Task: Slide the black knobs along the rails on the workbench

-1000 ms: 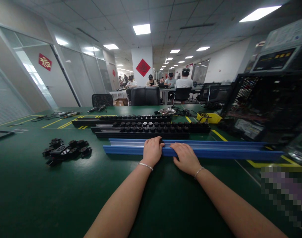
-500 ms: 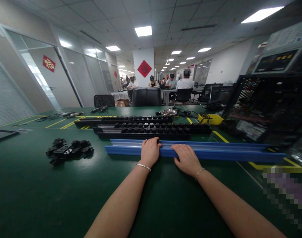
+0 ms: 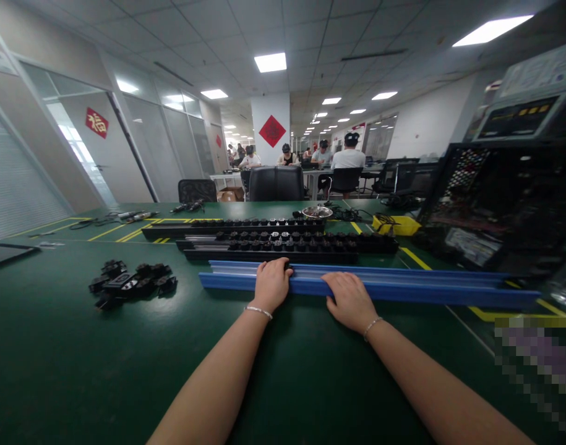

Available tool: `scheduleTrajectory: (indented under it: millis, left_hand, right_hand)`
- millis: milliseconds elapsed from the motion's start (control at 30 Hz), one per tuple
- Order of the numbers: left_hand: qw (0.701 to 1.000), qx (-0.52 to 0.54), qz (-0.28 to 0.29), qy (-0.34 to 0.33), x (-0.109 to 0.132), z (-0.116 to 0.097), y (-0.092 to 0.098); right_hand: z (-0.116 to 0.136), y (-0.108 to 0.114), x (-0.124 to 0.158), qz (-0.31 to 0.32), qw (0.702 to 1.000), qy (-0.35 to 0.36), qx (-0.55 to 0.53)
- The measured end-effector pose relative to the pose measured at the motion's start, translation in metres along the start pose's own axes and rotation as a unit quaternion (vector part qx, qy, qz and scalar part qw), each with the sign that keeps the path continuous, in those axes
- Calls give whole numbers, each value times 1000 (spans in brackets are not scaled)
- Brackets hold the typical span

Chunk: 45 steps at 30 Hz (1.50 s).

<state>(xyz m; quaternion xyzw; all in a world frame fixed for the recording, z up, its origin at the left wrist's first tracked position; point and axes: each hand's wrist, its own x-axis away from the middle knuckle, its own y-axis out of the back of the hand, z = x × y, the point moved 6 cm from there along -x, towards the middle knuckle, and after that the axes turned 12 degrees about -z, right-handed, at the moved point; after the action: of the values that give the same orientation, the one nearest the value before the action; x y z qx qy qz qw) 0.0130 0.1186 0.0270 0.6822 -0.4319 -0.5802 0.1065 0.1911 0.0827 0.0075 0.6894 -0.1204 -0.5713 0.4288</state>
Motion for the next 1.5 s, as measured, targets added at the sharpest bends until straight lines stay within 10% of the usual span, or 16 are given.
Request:
scheduleTrajectory:
  millis: [1500]
  left_hand:
    - [996, -37, 51, 56, -3, 60, 25]
  right_hand:
    - [0, -1, 2, -21, 999, 13, 24]
